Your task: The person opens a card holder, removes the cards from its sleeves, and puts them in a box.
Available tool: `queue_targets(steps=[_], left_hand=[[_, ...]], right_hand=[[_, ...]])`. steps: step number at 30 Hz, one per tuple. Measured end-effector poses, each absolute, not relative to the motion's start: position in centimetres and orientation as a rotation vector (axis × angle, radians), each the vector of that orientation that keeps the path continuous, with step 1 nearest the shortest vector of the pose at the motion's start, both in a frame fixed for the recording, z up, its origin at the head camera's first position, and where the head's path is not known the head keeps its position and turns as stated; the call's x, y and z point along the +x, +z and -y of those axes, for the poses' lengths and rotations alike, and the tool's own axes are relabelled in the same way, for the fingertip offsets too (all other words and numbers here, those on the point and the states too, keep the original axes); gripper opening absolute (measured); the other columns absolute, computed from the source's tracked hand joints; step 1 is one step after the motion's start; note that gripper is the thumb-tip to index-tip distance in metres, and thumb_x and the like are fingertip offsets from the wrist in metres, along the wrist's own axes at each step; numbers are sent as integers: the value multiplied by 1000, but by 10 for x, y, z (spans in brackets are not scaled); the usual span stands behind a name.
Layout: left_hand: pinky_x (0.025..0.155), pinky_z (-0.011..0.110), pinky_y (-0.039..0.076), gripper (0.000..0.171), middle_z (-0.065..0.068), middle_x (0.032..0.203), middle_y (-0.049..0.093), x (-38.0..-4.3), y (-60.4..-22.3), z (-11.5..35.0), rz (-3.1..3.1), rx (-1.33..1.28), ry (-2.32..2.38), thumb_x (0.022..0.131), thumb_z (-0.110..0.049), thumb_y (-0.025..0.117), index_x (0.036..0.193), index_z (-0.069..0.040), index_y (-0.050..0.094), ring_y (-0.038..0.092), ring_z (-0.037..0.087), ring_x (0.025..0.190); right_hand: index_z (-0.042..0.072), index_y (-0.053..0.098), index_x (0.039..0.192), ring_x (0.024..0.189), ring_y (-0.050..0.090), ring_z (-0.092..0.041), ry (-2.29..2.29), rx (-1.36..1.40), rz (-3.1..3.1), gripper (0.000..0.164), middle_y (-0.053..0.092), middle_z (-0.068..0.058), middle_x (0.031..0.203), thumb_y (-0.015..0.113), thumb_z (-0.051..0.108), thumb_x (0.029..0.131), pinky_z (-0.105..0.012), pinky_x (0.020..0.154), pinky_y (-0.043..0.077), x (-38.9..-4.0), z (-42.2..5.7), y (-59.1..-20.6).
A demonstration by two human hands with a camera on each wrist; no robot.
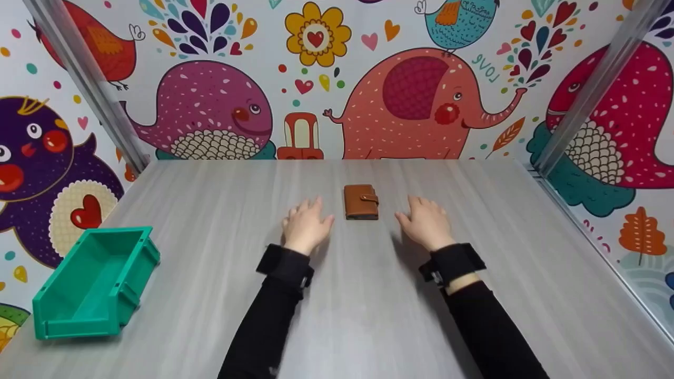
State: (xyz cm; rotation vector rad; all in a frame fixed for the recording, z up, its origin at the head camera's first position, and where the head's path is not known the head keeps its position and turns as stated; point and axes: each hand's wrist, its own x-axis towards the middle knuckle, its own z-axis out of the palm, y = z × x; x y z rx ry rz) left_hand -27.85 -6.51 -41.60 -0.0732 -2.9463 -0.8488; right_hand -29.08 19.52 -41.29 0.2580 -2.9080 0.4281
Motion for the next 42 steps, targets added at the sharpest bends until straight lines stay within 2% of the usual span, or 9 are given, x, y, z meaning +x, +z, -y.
queue_targets(steps=[5,11,20,30,37,42], left_hand=[[99,56,39,48,16,139,54,-293,-413,51,2944,-42,-846,99,-33,57,140,-8,55,49,39,125],[95,50,46,40,13,134,60,-304,-413,38,2960,2,-943,98,-23,58,134,-7,61,56,34,121],[92,47,48,35,11,131,63,-312,-419,25,3037,48,-961,99,-24,57,129,-10,66,60,33,116],[84,46,49,24,11,114,69,-318,-424,18,3074,129,-864,98,-26,58,107,-11,74,64,32,102],[81,44,49,22,6,105,71,-317,-424,15,3085,126,-907,98,-27,58,98,-14,76,65,27,92],[76,39,48,22,6,99,71,-318,-425,14,3065,97,-981,98,-26,58,93,-12,75,64,24,87]], right_hand=[[-7,55,132,116,55,-45,437,269,2917,50,59,-27,127,59,29,99,-57,98,40,-304,-185,-412],[-5,62,126,108,60,-40,483,286,2960,42,65,-23,117,60,26,99,-53,93,45,-315,-173,-418],[-3,66,121,104,63,-37,520,265,3071,39,66,-21,116,57,28,99,-50,87,49,-325,-159,-423],[1,72,107,87,64,-33,469,237,3110,33,69,-17,102,58,30,99,-47,77,50,-331,-150,-426],[2,73,104,88,63,-33,468,262,3123,31,69,-17,102,58,29,99,-46,78,49,-332,-149,-426],[2,73,93,67,54,-23,578,253,3137,29,63,-8,80,58,26,99,-34,63,42,-332,-148,-426]])
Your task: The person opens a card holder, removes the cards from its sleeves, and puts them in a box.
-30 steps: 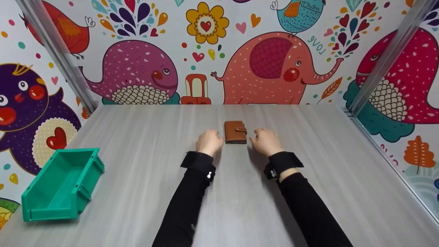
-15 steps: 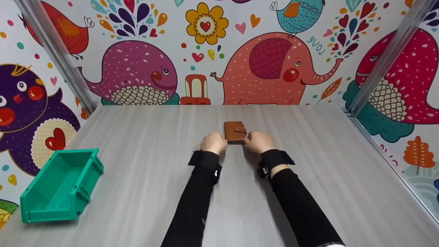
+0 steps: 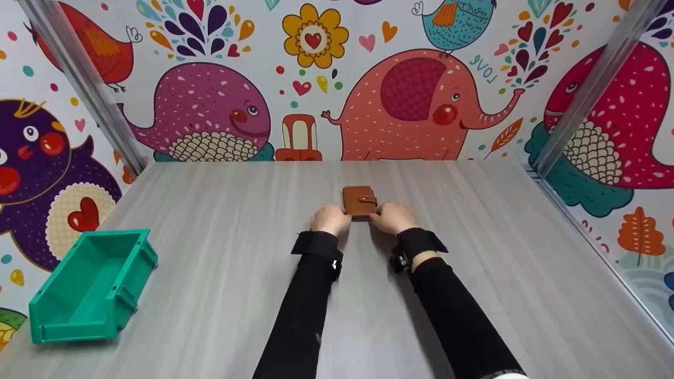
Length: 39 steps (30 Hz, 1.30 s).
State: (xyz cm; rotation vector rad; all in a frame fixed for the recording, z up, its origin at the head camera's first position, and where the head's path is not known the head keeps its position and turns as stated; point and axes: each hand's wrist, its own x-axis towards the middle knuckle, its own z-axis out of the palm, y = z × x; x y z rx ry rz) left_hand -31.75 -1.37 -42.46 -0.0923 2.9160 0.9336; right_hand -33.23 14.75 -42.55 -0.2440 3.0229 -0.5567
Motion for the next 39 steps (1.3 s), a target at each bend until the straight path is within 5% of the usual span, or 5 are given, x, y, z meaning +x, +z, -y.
queue_targets(steps=[6,12,23,32,39], left_hand=[[76,36,47,24,7,96,70,-321,-427,12,-2913,-87,1000,98,-24,58,95,-8,75,62,22,83],[77,37,49,27,9,92,71,-322,-428,11,-2899,-78,1048,99,-24,59,90,-4,75,63,24,82],[82,38,49,30,15,106,70,-320,-429,11,-2876,-67,1068,97,-27,62,102,2,72,65,27,92],[53,26,38,34,0,60,53,-310,-430,18,-2804,-9,1194,95,-26,65,66,-10,57,48,13,48],[66,29,46,26,1,70,63,-291,-426,22,-2833,120,1253,94,-26,66,79,-5,70,54,13,56]], right_hand=[[4,71,81,57,46,-16,-734,-206,-2933,31,56,0,65,55,23,99,-28,55,34,-333,-151,-423],[-1,69,85,59,46,-16,-893,-179,-2865,31,54,-2,67,54,22,100,-27,56,35,-332,-157,-422],[13,49,60,47,36,-12,-949,-132,-2808,41,40,4,53,55,22,99,-26,49,30,-332,-161,-426],[11,49,67,54,37,-11,-1084,-189,-2796,34,41,3,60,58,19,99,-25,53,30,-318,-164,-414],[1,62,81,61,46,-13,-1138,-303,-2849,22,53,-1,71,61,16,97,-26,58,37,-299,-169,-407]])
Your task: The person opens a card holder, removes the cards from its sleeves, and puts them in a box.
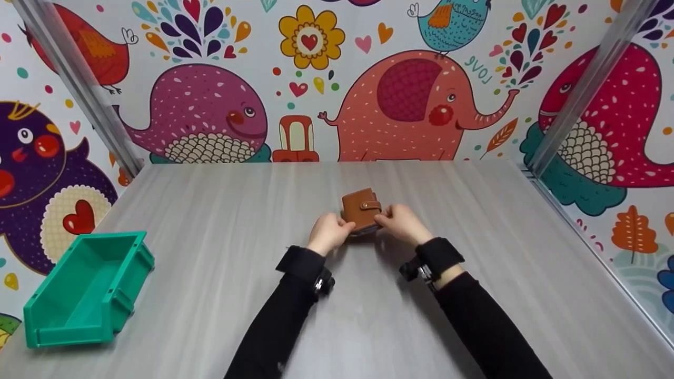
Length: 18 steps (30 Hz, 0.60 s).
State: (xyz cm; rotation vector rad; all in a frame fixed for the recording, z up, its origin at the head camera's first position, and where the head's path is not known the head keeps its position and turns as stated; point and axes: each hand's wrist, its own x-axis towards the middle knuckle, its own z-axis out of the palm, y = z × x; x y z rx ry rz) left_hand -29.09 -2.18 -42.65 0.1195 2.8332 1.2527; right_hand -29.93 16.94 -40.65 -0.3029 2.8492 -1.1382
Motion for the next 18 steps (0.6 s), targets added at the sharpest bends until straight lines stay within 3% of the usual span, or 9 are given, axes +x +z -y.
queue_targets(steps=[6,18], left_hand=[[71,34,48,23,1,74,64,-271,-422,27,-2858,194,1292,93,-24,68,80,-5,70,56,16,67],[66,33,46,22,-2,71,60,-235,-416,37,-2870,404,1191,91,-24,70,77,-7,65,53,14,63]], right_hand=[[2,60,88,66,48,-15,-1143,-334,-2840,20,57,-4,78,61,19,98,-29,61,40,-279,-174,-408],[3,58,85,62,46,-12,-1124,-469,-2823,17,53,0,72,62,15,97,-30,57,40,-240,-178,-416]])
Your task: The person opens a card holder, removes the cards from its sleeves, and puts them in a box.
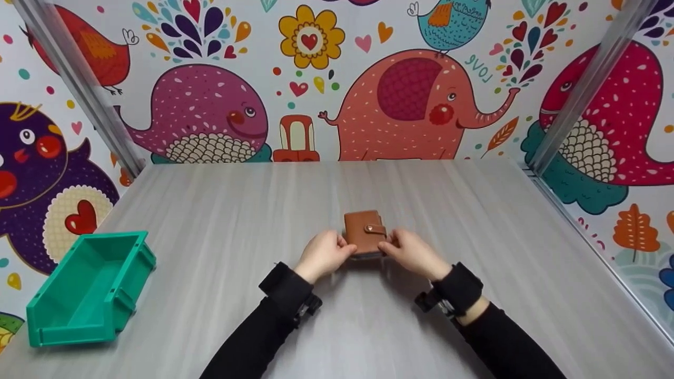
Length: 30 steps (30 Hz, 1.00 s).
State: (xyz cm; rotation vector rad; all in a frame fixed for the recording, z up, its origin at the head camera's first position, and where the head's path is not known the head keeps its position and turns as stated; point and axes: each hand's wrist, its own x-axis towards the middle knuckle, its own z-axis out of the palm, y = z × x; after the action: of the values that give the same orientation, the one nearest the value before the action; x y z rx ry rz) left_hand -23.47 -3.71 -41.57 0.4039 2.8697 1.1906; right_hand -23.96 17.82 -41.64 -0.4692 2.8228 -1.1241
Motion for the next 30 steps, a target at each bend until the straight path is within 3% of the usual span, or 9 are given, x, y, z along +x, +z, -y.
queue_targets(steps=[10,23,30], left_hand=[[56,29,40,25,-6,63,55,-215,-418,39,-2874,476,1084,90,-24,70,69,-11,63,48,9,54],[44,23,24,44,-13,43,38,-197,-422,40,-2843,526,1008,89,-22,71,50,-18,50,35,6,40],[44,24,25,43,-11,44,38,-194,-425,38,-2851,510,927,88,-23,72,53,-19,45,36,6,41]], right_hand=[[4,59,87,59,45,-11,-1058,-526,-2840,17,53,2,70,63,18,97,-29,55,38,-215,-181,-422],[6,58,83,57,45,-9,-945,-635,-2836,18,51,5,68,66,17,94,-27,52,36,-198,-183,-430],[7,58,84,59,46,-11,-859,-586,-2834,19,52,4,69,68,19,93,-29,54,38,-194,-180,-431]])
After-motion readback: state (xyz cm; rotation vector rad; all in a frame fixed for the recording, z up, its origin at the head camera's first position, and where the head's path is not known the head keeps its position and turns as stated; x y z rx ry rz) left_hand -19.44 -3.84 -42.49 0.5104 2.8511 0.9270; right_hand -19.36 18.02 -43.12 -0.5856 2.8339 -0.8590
